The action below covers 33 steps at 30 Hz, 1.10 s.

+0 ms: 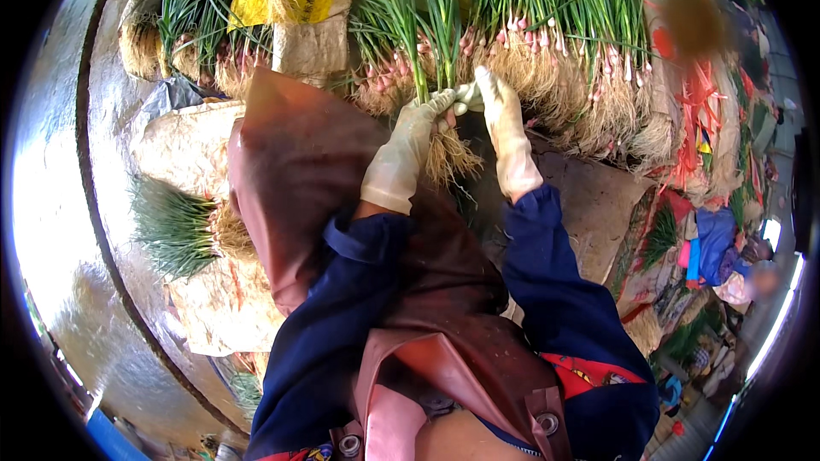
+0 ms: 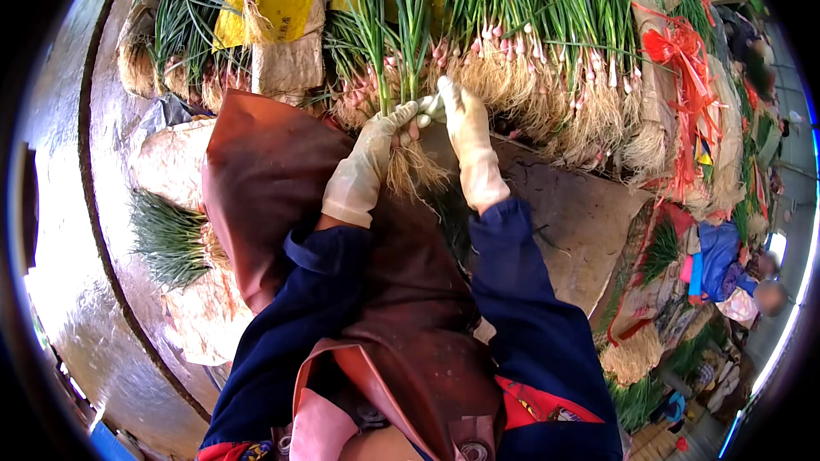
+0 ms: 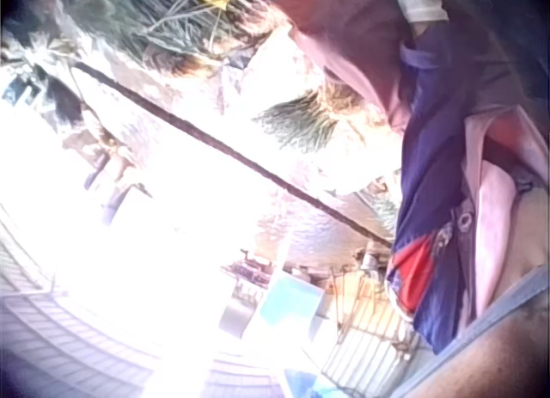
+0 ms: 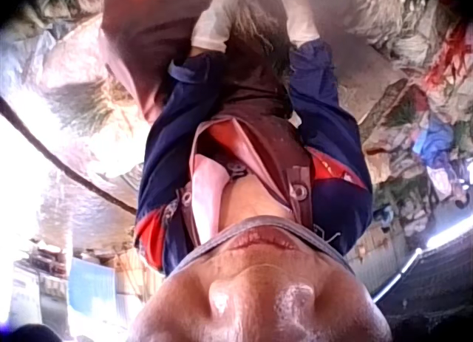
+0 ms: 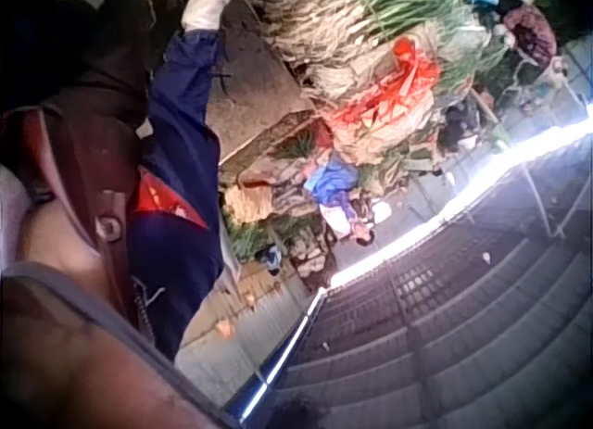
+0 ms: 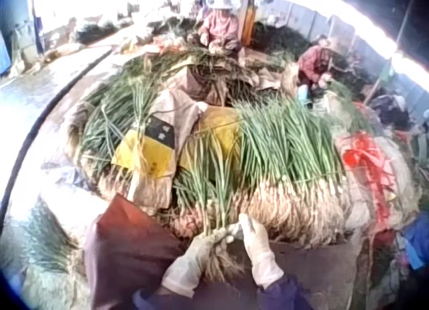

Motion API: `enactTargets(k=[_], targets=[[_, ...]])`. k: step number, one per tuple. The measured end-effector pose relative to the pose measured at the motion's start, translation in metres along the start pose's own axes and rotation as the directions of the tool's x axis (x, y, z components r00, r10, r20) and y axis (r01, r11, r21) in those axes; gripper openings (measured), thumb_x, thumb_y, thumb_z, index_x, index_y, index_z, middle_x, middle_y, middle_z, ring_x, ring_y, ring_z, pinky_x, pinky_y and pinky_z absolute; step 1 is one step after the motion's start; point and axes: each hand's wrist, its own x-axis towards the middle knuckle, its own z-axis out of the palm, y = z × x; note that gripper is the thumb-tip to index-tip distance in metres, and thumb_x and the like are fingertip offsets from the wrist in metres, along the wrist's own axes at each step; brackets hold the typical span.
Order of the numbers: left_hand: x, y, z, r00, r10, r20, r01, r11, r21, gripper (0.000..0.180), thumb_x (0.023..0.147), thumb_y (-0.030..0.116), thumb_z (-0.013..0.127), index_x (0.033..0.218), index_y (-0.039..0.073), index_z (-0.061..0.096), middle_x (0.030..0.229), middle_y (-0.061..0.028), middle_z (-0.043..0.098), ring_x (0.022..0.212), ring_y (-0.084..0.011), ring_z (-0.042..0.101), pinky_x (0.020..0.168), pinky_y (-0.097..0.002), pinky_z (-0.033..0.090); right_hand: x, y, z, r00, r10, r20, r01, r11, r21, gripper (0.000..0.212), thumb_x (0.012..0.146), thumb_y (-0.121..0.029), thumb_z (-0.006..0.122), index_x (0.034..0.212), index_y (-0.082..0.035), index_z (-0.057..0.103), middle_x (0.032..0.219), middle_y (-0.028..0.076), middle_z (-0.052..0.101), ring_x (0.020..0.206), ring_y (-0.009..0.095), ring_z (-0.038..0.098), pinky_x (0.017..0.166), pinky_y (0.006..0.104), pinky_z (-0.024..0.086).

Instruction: The person sorts bundles of green stalks by hand, pulling individual stalks from a pile and grouping them while sitting on the ground in a processing area.

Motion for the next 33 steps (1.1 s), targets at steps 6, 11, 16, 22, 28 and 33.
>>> enactTargets(k=[6, 11, 16, 22, 28, 33], targets=[[-0.005, 0.005, -0.003, 0.999, -0.039, 0.031, 0.036, 0.996, 0.084, 0.019, 0.091, 0.019, 0.056, 0.104, 0.005, 0.06, 0.071, 0.0001, 0.058, 0.058, -0.0084, 0.051, 0.05, -0.0194, 0.038, 0.037, 0.001, 0.021, 0.969, 0.177, 0.174, -0.205, 0.966, 0.158, 0.028, 0.088, -0.035, 0.061, 0.095, -0.009, 0.066, 0.081, -0.001, 0.066, 0.058, 0.009, 0.056, 0.055, 0.0231, 0.043], [-0.025, 0.015, -0.006, 0.922, -0.069, 0.381, 0.14, 0.977, -0.162, 0.037, 0.093, 0.019, 0.053, 0.125, 0.002, 0.051, 0.076, 0.0006, 0.058, 0.057, -0.0029, 0.047, 0.047, -0.0142, 0.034, 0.036, 0.005, -0.024, 0.981, -0.143, -0.129, 0.066, 0.878, -0.473, 0.018, 0.087, -0.018, 0.063, 0.096, -0.003, 0.064, 0.086, 0.003, 0.068, 0.075, 0.014, 0.061, 0.068, 0.0256, 0.047], [-0.029, 0.016, 0.003, 0.939, -0.067, 0.338, 0.114, 0.986, -0.121, 0.043, 0.092, 0.018, 0.054, 0.13, 0.0, 0.045, 0.076, -0.0008, 0.058, 0.056, -0.0036, 0.047, 0.049, -0.0143, 0.035, -0.001, -0.018, -0.06, 0.985, -0.174, -0.009, 0.039, 0.272, -0.961, 0.033, 0.08, -0.034, 0.067, 0.105, -0.012, 0.063, 0.098, 0.008, 0.067, 0.088, 0.026, 0.063, 0.08, 0.0346, 0.048], [-0.037, 0.021, 0.003, 0.876, -0.003, 0.483, 0.132, 0.963, -0.233, 0.046, 0.092, 0.02, 0.055, 0.131, 0.0, 0.044, 0.081, 0.0005, 0.058, 0.06, -0.0027, 0.048, 0.051, -0.0146, 0.038, 0.016, -0.033, 0.002, 0.898, 0.192, 0.397, -0.372, 0.811, 0.451, 0.029, 0.088, -0.033, 0.06, 0.102, -0.008, 0.063, 0.099, 0.006, 0.063, 0.089, 0.02, 0.06, 0.079, 0.0325, 0.049], [-0.043, 0.02, -0.001, 0.921, 0.042, 0.388, 0.13, 0.904, -0.406, 0.035, 0.095, 0.014, 0.049, 0.127, 0.001, 0.047, 0.086, -0.0017, 0.06, 0.066, -0.0036, 0.056, 0.057, -0.0138, 0.046, 0.042, -0.032, 0.021, 0.887, 0.065, 0.458, -0.254, 0.896, 0.365, 0.047, 0.089, -0.036, 0.058, 0.121, -0.002, 0.051, 0.095, 0.005, 0.061, 0.076, 0.015, 0.059, 0.062, 0.0285, 0.051], [-0.029, 0.018, -0.005, 0.952, -0.061, 0.301, 0.183, 0.898, -0.4, 0.036, 0.096, 0.017, 0.048, 0.128, 0.0, 0.046, 0.08, 0.0002, 0.058, 0.063, -0.0016, 0.053, 0.053, -0.0133, 0.044, 0.051, -0.028, 0.009, 0.991, 0.129, 0.028, -0.123, 0.979, -0.161, 0.042, 0.083, -0.045, 0.064, 0.1, -0.007, 0.063, 0.087, 0.004, 0.065, 0.065, 0.012, 0.062, 0.052, 0.0197, 0.046]])
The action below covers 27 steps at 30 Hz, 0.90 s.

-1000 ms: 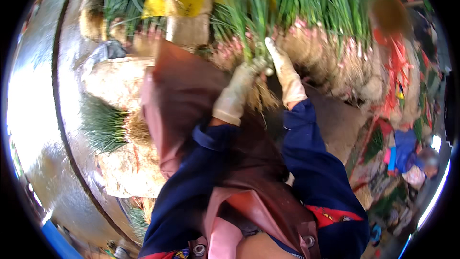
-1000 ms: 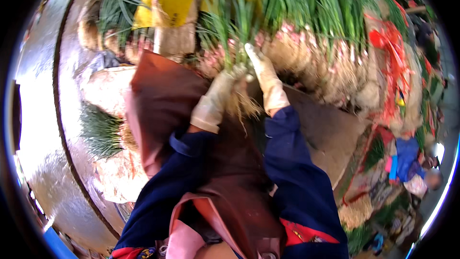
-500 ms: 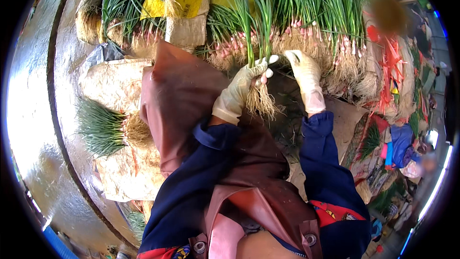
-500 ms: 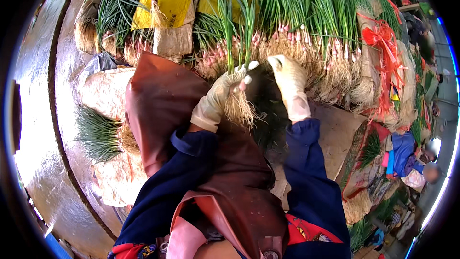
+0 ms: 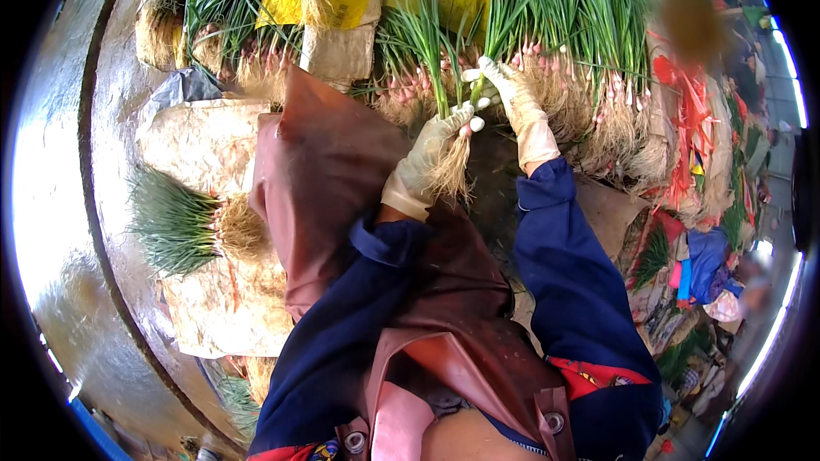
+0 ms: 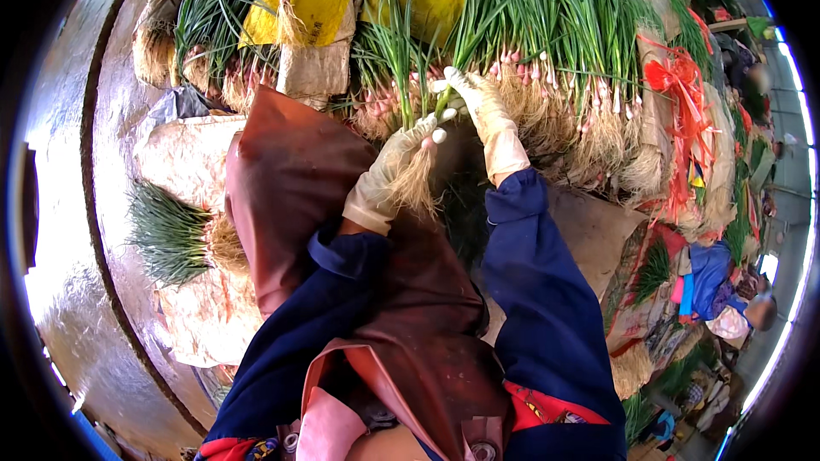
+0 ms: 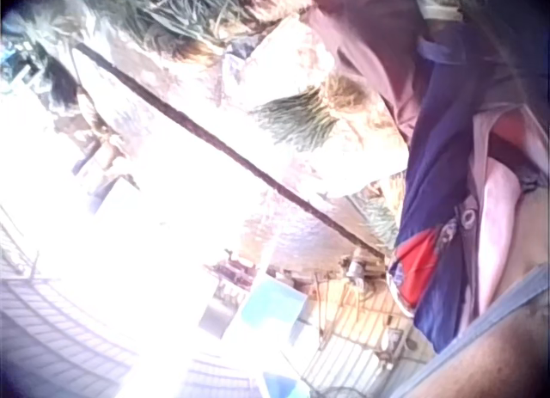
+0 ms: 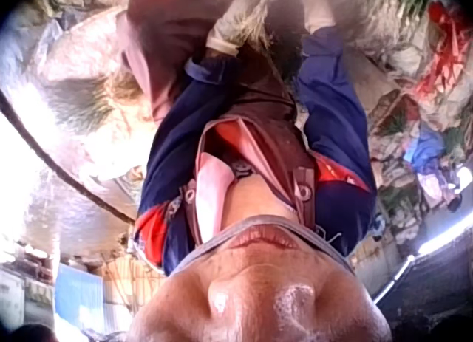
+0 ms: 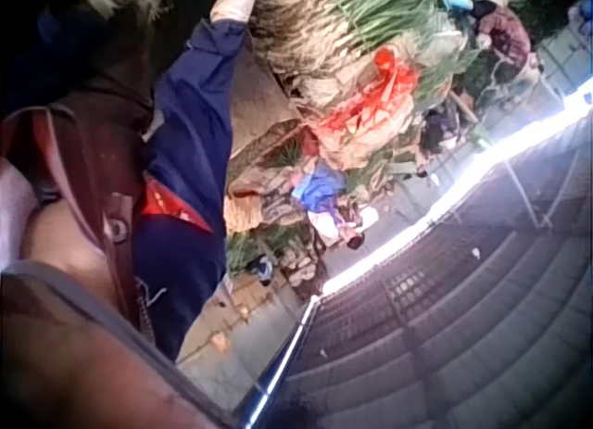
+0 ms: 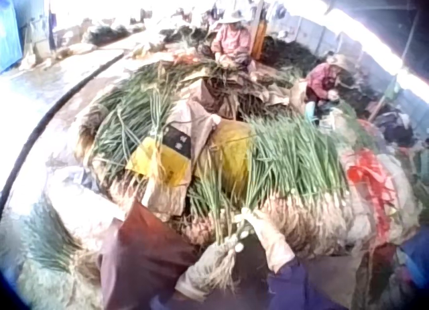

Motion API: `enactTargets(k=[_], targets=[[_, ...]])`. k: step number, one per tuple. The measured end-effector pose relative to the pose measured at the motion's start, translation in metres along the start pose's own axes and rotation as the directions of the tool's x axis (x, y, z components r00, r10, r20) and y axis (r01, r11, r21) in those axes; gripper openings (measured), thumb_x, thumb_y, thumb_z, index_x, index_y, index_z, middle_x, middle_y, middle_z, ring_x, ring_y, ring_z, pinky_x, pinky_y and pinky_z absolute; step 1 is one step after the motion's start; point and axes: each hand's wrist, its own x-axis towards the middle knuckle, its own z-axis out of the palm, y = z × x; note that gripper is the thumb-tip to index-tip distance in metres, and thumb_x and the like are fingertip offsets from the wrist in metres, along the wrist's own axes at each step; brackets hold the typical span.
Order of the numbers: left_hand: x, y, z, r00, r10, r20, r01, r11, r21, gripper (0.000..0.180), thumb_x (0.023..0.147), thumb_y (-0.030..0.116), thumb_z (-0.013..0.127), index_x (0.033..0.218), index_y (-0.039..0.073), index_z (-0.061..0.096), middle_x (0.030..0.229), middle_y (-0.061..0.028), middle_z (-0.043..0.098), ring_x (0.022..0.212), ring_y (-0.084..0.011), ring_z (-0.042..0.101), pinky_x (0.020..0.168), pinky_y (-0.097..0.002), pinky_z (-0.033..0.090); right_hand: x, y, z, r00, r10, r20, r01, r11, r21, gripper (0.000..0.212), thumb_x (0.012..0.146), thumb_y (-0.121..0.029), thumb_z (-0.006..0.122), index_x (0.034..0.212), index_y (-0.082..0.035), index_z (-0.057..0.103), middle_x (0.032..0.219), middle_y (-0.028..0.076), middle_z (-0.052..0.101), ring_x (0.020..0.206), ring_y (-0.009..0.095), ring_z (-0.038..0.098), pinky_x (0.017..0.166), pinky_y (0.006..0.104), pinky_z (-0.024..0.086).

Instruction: The person sorts bundles of green stalks by hand, pulling individual stalks from a pile and grouping them while sitting on the ground in a processing area.

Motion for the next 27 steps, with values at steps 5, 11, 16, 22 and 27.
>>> enactTargets(k=[5, 11, 16, 22, 27], targets=[[-0.013, 0.005, 0.01, 0.972, -0.09, 0.219, 0.124, 0.982, -0.146, 0.034, 0.097, 0.015, 0.044, 0.125, -0.004, 0.045, 0.076, -0.0009, 0.055, 0.058, -0.0038, 0.049, 0.049, -0.0139, 0.041, 0.002, 0.006, -0.035, 0.945, -0.264, 0.193, 0.302, 0.931, -0.206, 0.036, 0.089, -0.036, 0.059, 0.097, -0.001, 0.063, 0.085, 0.004, 0.066, 0.066, 0.009, 0.061, 0.06, 0.0226, 0.05], [-0.063, 0.065, 0.117, 0.972, 0.231, 0.037, -0.233, 0.94, 0.249, 0.023, 0.086, 0.01, 0.062, 0.108, 0.005, 0.058, 0.102, -0.0102, 0.064, 0.077, -0.0091, 0.056, 0.064, -0.0188, 0.043, -0.024, 0.014, -0.091, 0.998, 0.055, -0.012, -0.056, 0.956, -0.287, 0.021, 0.091, -0.022, 0.057, 0.092, -0.002, 0.064, 0.077, 0.004, 0.066, 0.061, 0.011, 0.056, 0.058, 0.0217, 0.047], [-0.083, 0.164, 0.173, 0.862, 0.496, 0.102, -0.474, 0.718, 0.509, 0.029, 0.091, 0.017, 0.055, 0.116, 0.002, 0.055, 0.087, -0.0064, 0.064, 0.068, -0.0022, 0.055, 0.062, -0.0112, 0.045, -0.063, 0.066, -0.069, 0.809, 0.514, 0.284, 0.213, 0.194, -0.958, 0.046, 0.083, -0.053, 0.056, 0.09, -0.01, 0.069, 0.079, 0.009, 0.067, 0.077, 0.026, 0.064, 0.076, 0.0346, 0.048], [-0.018, 0.288, 0.102, 0.628, 0.775, -0.069, -0.334, 0.348, 0.876, 0.028, 0.082, 0.03, 0.067, 0.099, 0.008, 0.067, 0.083, -0.0034, 0.067, 0.063, -0.0078, 0.055, 0.053, -0.0223, 0.044, -0.035, 0.047, -0.038, 0.988, 0.101, 0.116, 0.05, 0.504, -0.862, 0.046, 0.086, -0.056, 0.049, 0.095, -0.013, 0.063, 0.084, 0.008, 0.066, 0.076, 0.027, 0.063, 0.07, 0.0417, 0.048], [0.013, 0.313, 0.032, 0.314, 0.882, -0.35, -0.029, 0.378, 0.925, 0.031, 0.079, 0.034, 0.071, 0.102, 0.014, 0.069, 0.103, -0.0044, 0.066, 0.082, -0.0148, 0.059, 0.063, -0.0266, 0.043, 0.03, -0.025, -0.025, 0.988, -0.077, -0.137, -0.083, 0.481, -0.873, 0.043, 0.091, -0.052, 0.044, 0.099, -0.015, 0.062, 0.071, 0.0, 0.061, 0.062, 0.013, 0.057, 0.058, 0.0301, 0.047]])
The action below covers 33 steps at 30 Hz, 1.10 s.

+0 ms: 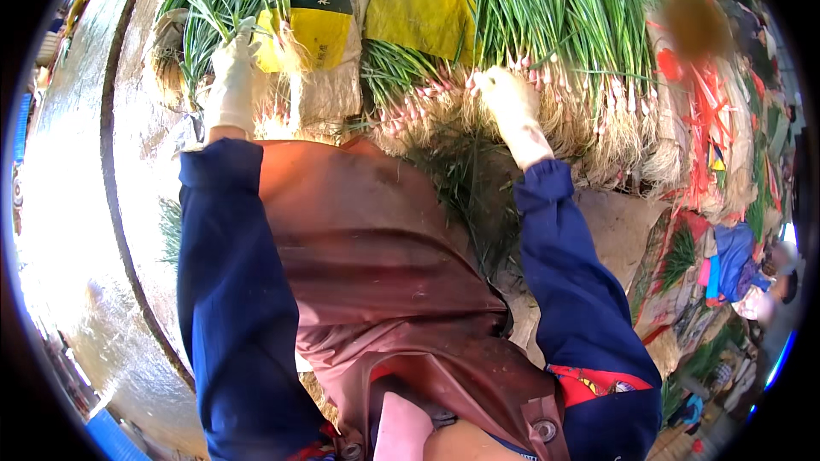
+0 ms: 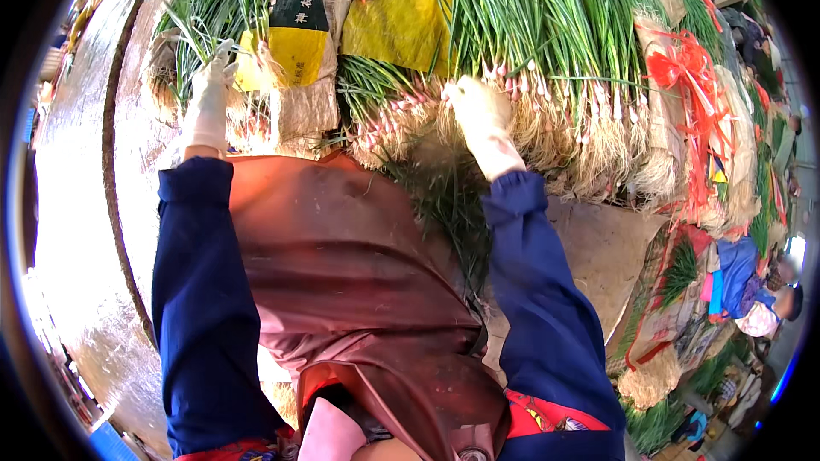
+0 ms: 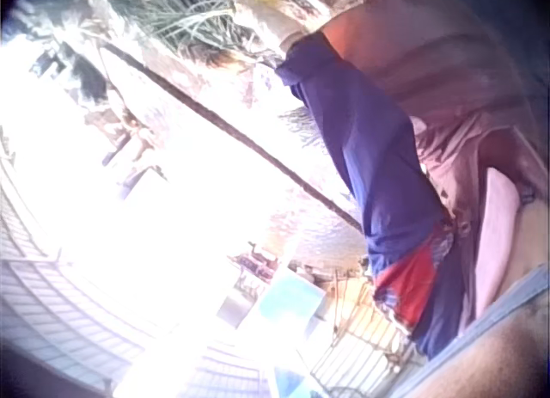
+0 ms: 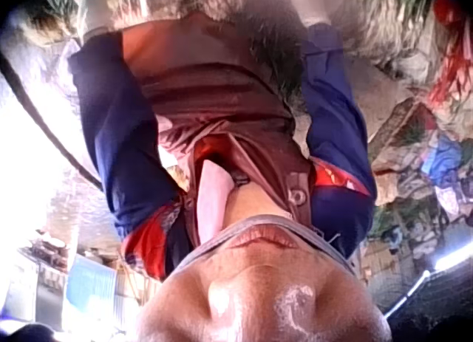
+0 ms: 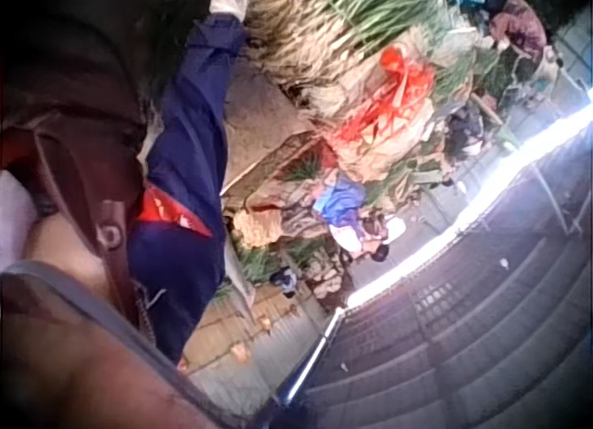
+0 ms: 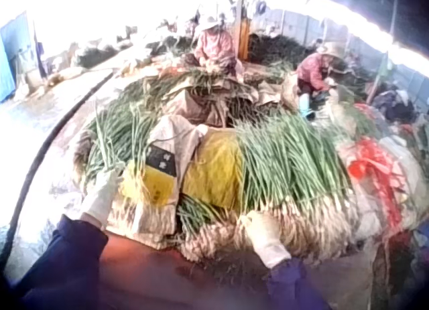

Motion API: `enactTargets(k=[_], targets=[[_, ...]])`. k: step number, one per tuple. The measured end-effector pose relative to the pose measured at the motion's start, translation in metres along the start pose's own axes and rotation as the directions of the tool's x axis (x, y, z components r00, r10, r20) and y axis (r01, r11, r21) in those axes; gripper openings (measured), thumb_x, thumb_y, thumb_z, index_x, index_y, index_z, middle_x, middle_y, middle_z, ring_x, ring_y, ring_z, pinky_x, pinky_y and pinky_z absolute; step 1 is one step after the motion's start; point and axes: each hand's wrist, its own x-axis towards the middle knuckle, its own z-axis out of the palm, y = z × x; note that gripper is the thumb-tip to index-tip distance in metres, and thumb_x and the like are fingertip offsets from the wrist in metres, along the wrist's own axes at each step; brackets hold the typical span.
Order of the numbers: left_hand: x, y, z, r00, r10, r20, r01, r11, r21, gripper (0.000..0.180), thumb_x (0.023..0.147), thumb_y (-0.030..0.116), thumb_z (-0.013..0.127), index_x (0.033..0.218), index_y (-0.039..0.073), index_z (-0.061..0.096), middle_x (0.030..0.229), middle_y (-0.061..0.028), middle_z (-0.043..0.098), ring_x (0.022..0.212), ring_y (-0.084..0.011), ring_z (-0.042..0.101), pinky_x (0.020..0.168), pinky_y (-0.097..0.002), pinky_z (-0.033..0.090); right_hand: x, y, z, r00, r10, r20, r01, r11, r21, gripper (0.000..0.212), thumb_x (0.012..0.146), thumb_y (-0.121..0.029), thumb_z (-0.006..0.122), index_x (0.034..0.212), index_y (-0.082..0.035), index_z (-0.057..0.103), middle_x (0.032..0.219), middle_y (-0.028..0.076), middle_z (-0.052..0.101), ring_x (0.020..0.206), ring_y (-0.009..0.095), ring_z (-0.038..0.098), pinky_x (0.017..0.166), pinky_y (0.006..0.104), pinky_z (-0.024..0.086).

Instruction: The person sorts bundles of green stalks by hand, pulling individual stalks from a pile and grouping them while sitting on the ground in a processing area.

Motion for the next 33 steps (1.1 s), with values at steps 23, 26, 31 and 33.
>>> enactTargets(k=[23, 26, 31, 33], targets=[[-0.265, -0.097, 0.082, 0.371, -0.36, 0.856, 0.592, 0.802, 0.081, 0.021, 0.09, 0.018, 0.058, 0.102, 0.004, 0.067, 0.071, 0.0004, 0.063, 0.044, -0.0048, 0.037, 0.04, -0.0184, 0.033, -0.035, 0.024, 0.019, 0.902, -0.105, -0.419, 0.13, 0.991, 0.03, 0.027, 0.088, -0.034, 0.052, 0.077, -0.01, 0.057, 0.067, 0.006, 0.061, 0.058, 0.023, 0.059, 0.055, 0.0402, 0.045], [-0.254, -0.098, 0.06, 0.593, -0.167, 0.788, 0.568, 0.781, -0.261, 0.023, 0.088, 0.02, 0.062, 0.107, 0.006, 0.065, 0.079, -0.0009, 0.065, 0.054, -0.0037, 0.045, 0.044, -0.0162, 0.036, -0.05, 0.042, 0.019, 0.821, -0.462, 0.335, 0.506, 0.861, -0.054, 0.037, 0.088, -0.041, 0.053, 0.068, -0.01, 0.061, 0.07, 0.01, 0.063, 0.062, 0.026, 0.061, 0.057, 0.0392, 0.047], [-0.231, -0.115, 0.065, 0.644, -0.04, 0.764, 0.486, 0.793, -0.368, 0.03, 0.087, 0.024, 0.064, 0.112, 0.009, 0.064, 0.084, 0.0053, 0.063, 0.062, -0.0034, 0.046, 0.051, -0.016, 0.039, 0.002, 0.009, 0.009, 0.992, -0.108, -0.058, 0.105, 0.993, -0.049, 0.06, 0.086, -0.065, 0.039, 0.077, -0.01, 0.059, 0.061, 0.005, 0.059, 0.054, 0.021, 0.058, 0.054, 0.0367, 0.046], [-0.229, -0.121, 0.069, 0.701, -0.242, 0.671, 0.406, 0.909, -0.096, 0.029, 0.088, 0.025, 0.061, 0.113, 0.01, 0.064, 0.081, 0.0064, 0.063, 0.06, -0.0022, 0.044, 0.05, -0.0146, 0.036, 0.044, -0.016, 0.0, 0.998, 0.045, -0.047, -0.056, 0.961, -0.272, 0.057, 0.09, -0.056, 0.042, 0.082, -0.007, 0.068, 0.07, 0.007, 0.065, 0.064, 0.023, 0.064, 0.059, 0.0375, 0.049]])
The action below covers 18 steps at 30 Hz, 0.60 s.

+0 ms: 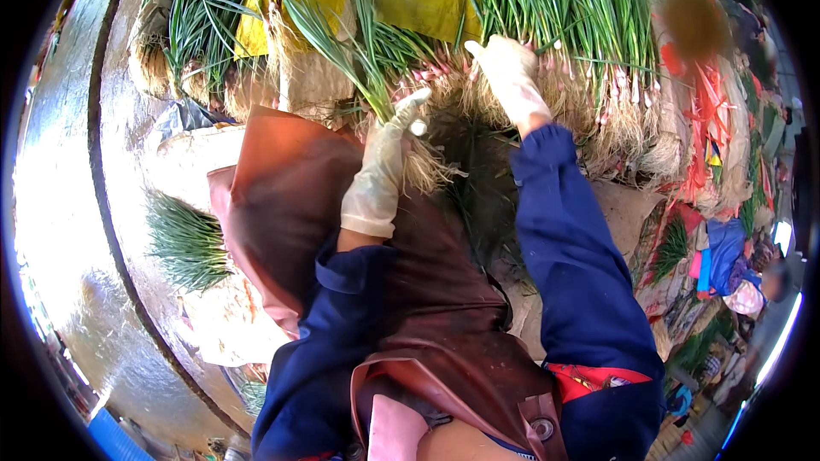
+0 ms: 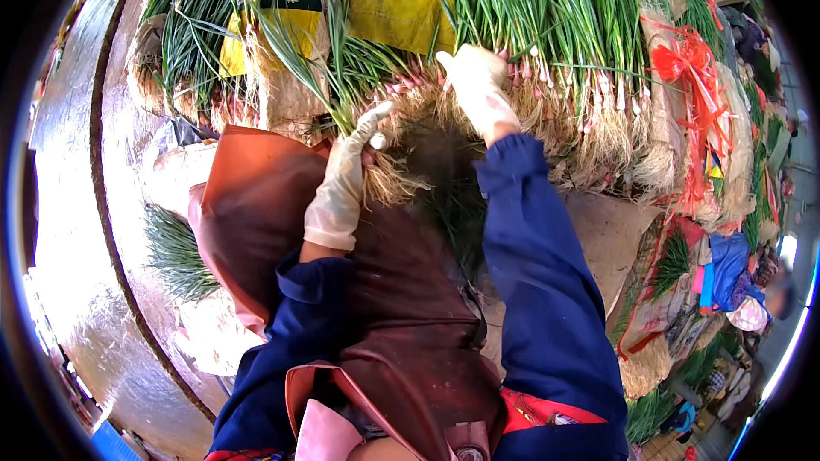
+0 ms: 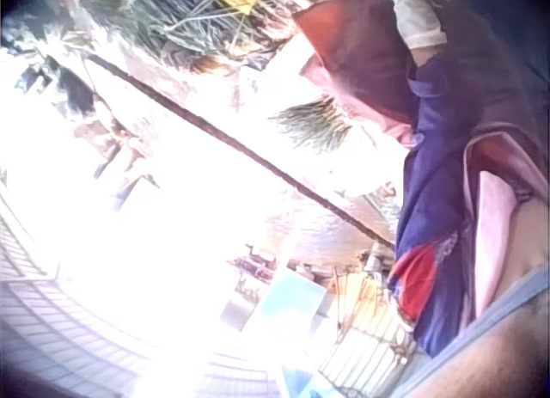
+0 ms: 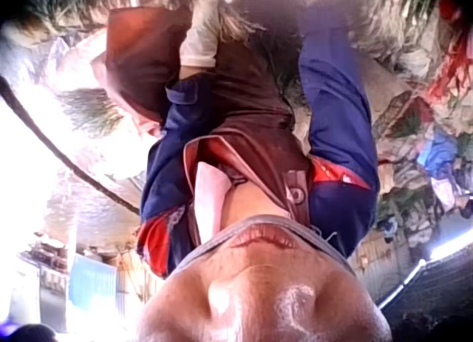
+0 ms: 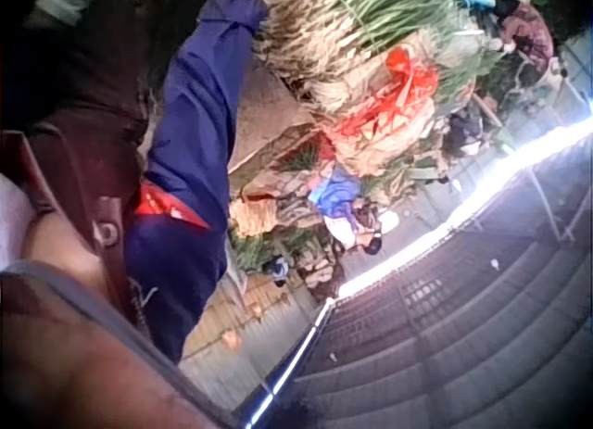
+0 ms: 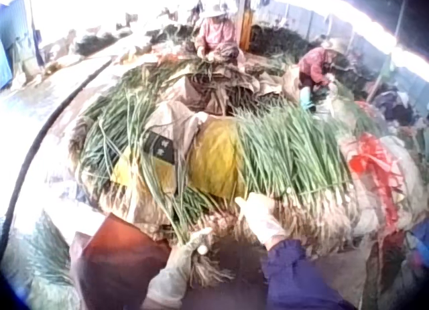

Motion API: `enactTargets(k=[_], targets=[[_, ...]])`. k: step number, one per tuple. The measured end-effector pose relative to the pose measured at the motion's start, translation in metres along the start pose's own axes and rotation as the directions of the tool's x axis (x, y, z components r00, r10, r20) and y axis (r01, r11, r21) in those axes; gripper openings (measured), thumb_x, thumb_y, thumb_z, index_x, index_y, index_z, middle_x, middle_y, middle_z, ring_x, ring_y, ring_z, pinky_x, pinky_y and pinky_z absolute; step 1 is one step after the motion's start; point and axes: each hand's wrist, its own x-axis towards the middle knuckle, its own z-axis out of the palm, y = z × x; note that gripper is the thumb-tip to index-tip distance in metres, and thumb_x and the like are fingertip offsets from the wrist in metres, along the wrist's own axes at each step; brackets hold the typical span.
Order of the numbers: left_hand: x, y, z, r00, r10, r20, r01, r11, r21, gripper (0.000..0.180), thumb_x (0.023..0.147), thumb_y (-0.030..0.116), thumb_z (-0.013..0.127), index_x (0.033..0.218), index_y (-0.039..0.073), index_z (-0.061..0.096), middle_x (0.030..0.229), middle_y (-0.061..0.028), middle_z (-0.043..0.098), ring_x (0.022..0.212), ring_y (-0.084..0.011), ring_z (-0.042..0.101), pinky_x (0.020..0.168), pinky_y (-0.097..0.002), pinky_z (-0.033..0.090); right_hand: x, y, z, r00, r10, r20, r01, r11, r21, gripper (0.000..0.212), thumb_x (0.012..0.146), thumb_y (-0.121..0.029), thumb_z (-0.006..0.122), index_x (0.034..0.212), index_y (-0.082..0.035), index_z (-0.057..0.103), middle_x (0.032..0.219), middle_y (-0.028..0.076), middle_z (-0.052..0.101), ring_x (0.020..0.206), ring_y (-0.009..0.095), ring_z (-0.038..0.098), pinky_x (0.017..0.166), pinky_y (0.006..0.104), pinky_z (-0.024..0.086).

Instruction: The person sorts bundles of green stalks by hand, pulling individual stalks from a pile and grouping them while sitting on the ground in a processing area.

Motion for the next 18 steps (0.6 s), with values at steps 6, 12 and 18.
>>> enactTargets(k=[6, 12, 18], targets=[[0.004, -0.005, 0.014, 0.998, 0.05, -0.04, -0.054, 0.992, -0.118, 0.029, 0.087, 0.017, 0.062, 0.114, 0.006, 0.062, 0.092, -0.0043, 0.068, 0.061, -0.0031, 0.049, 0.055, -0.0153, 0.038, -0.009, -0.003, -0.007, 0.978, -0.136, 0.16, 0.087, 0.956, 0.281, 0.044, 0.088, -0.048, 0.048, 0.076, -0.01, 0.069, 0.074, 0.004, 0.068, 0.066, 0.023, 0.063, 0.066, 0.0397, 0.047], [0.006, -0.016, 0.028, 0.994, -0.11, 0.029, 0.111, 0.993, -0.049, 0.027, 0.084, 0.021, 0.067, 0.106, 0.005, 0.064, 0.08, -0.0023, 0.068, 0.052, -0.0048, 0.049, 0.045, -0.0179, 0.033, -0.075, -0.006, 0.026, 0.909, -0.364, 0.204, -0.085, 0.317, 0.945, 0.03, 0.083, -0.036, 0.066, 0.089, -0.007, 0.065, 0.067, 0.0, 0.058, 0.055, 0.009, 0.049, 0.049, 0.0227, 0.038], [0.013, -0.028, 0.016, 0.983, -0.102, 0.154, 0.121, 0.985, -0.12, 0.02, 0.086, 0.023, 0.065, 0.095, 0.006, 0.064, 0.079, -0.001, 0.066, 0.053, -0.0068, 0.049, 0.045, -0.0194, 0.033, -0.068, -0.008, 0.04, 0.694, -0.666, 0.275, -0.57, -0.274, 0.775, 0.032, 0.092, -0.03, 0.054, 0.108, -0.004, 0.062, 0.08, 0.001, 0.063, 0.054, 0.006, 0.049, 0.048, 0.018, 0.04]])
